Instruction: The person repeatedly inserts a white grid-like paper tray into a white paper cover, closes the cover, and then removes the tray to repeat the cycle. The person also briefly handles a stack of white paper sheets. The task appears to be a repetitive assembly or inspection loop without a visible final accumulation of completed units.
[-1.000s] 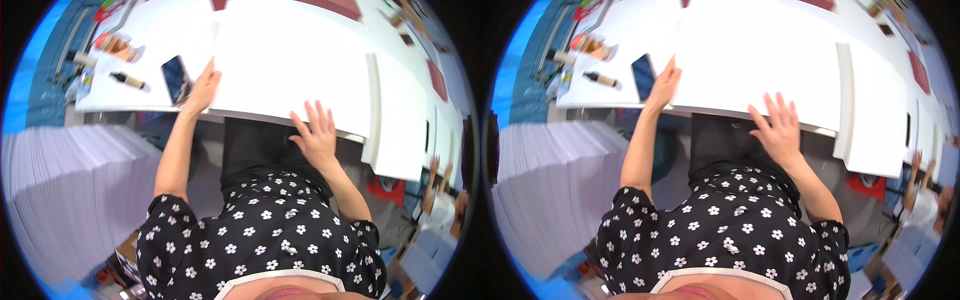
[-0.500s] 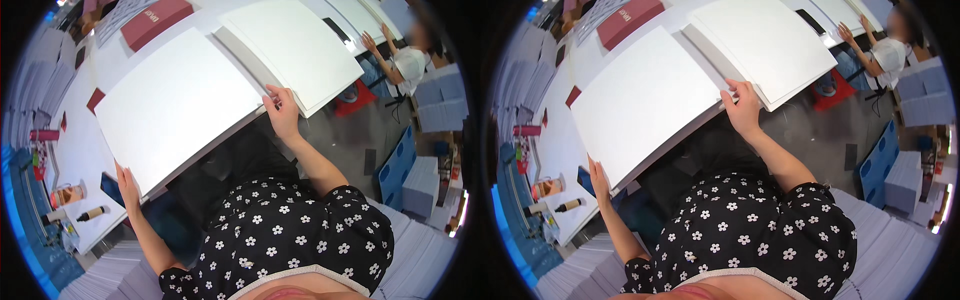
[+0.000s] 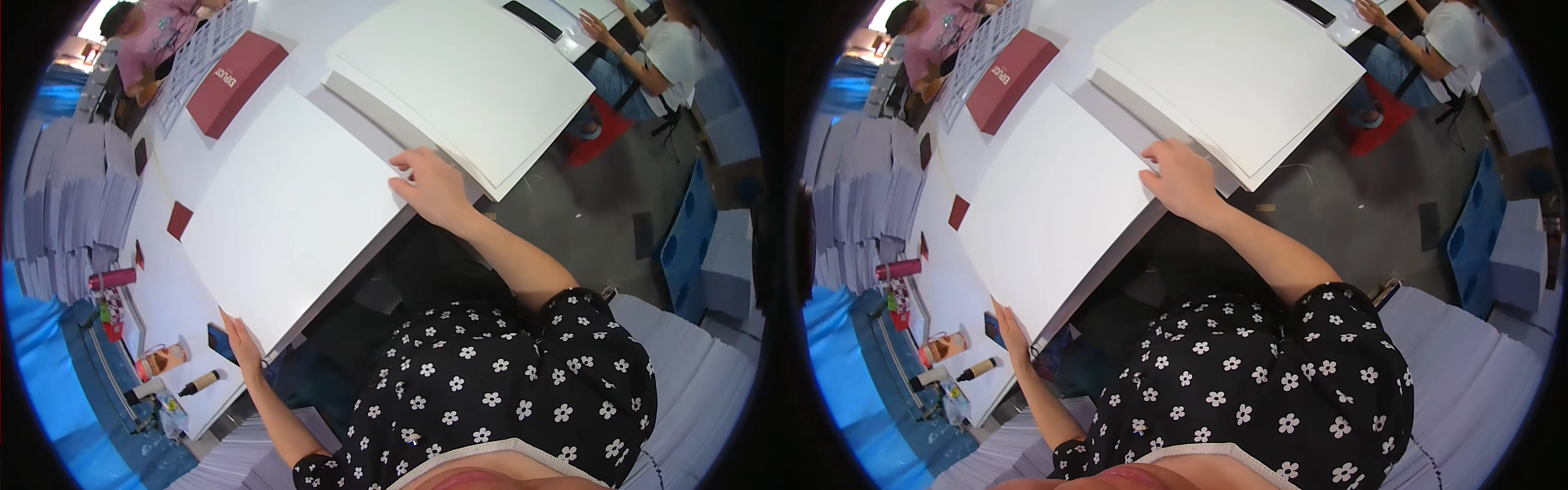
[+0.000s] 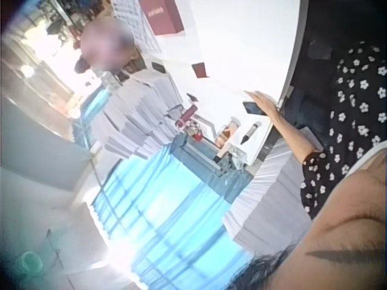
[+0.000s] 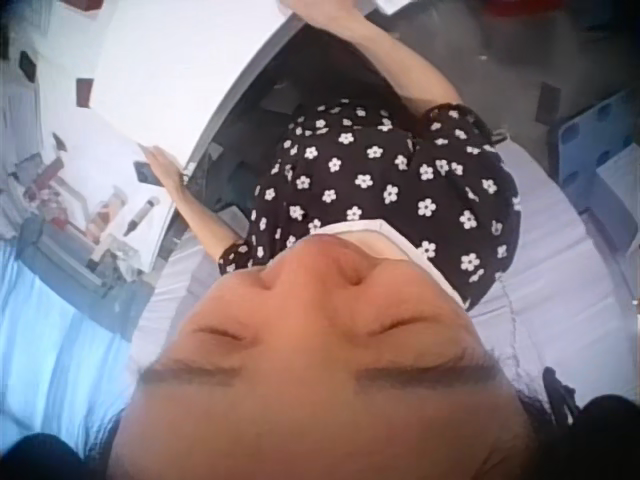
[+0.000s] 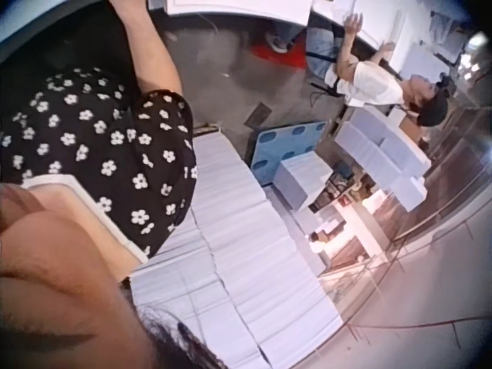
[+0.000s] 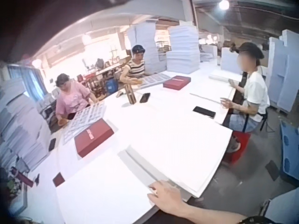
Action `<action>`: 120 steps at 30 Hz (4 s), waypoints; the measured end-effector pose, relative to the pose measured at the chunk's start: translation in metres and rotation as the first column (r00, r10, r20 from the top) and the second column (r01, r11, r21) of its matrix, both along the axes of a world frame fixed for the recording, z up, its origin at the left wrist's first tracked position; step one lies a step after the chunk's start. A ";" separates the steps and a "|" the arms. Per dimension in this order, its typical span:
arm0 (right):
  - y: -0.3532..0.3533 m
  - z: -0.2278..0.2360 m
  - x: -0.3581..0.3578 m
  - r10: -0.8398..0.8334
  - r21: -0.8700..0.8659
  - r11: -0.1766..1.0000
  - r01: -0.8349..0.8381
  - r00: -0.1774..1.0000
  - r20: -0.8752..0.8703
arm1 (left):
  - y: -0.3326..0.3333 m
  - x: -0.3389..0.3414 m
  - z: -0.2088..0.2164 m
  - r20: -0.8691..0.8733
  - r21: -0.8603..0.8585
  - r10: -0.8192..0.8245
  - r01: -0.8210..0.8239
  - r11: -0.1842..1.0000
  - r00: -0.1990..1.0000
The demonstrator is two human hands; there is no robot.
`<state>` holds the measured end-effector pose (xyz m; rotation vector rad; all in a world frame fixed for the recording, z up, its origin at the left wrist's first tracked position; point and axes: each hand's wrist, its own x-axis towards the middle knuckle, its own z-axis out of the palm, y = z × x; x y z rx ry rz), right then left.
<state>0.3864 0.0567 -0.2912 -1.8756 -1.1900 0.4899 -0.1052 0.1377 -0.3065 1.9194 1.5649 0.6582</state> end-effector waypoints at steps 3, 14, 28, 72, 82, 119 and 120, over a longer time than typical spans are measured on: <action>0.036 0.005 0.003 0.124 -0.019 0.992 -0.123 0.983 0.134 | -0.002 -0.002 0.000 -0.007 -0.020 0.013 -0.013 1.000 1.000; 0.111 -0.003 -0.008 0.284 -0.049 0.957 -0.285 0.894 0.348 | -0.002 0.009 0.010 -0.075 -0.056 0.050 -0.054 0.997 0.996; 0.251 -0.020 -0.002 0.158 0.095 0.976 -0.198 0.934 0.320 | -0.005 0.035 0.043 -0.281 -0.013 0.039 -0.044 0.999 0.959; 0.283 0.008 -0.302 0.714 -0.387 0.627 -0.676 0.300 0.633 | -0.012 0.013 0.032 -0.188 0.099 0.079 -0.061 0.993 0.979; 0.251 0.000 -0.321 0.680 -0.331 0.554 -0.764 0.186 0.709 | -0.012 0.011 0.029 -0.028 -0.045 0.068 -0.069 0.997 0.997; 0.041 0.064 0.008 0.473 -0.089 0.873 -0.480 0.789 0.391 | -0.074 0.039 -0.028 0.812 -0.183 0.295 -0.259 0.948 0.503; 0.070 0.064 0.010 0.498 -0.054 0.849 -0.525 0.764 0.411 | -0.077 0.040 -0.027 0.838 -0.183 0.278 -0.237 0.954 0.471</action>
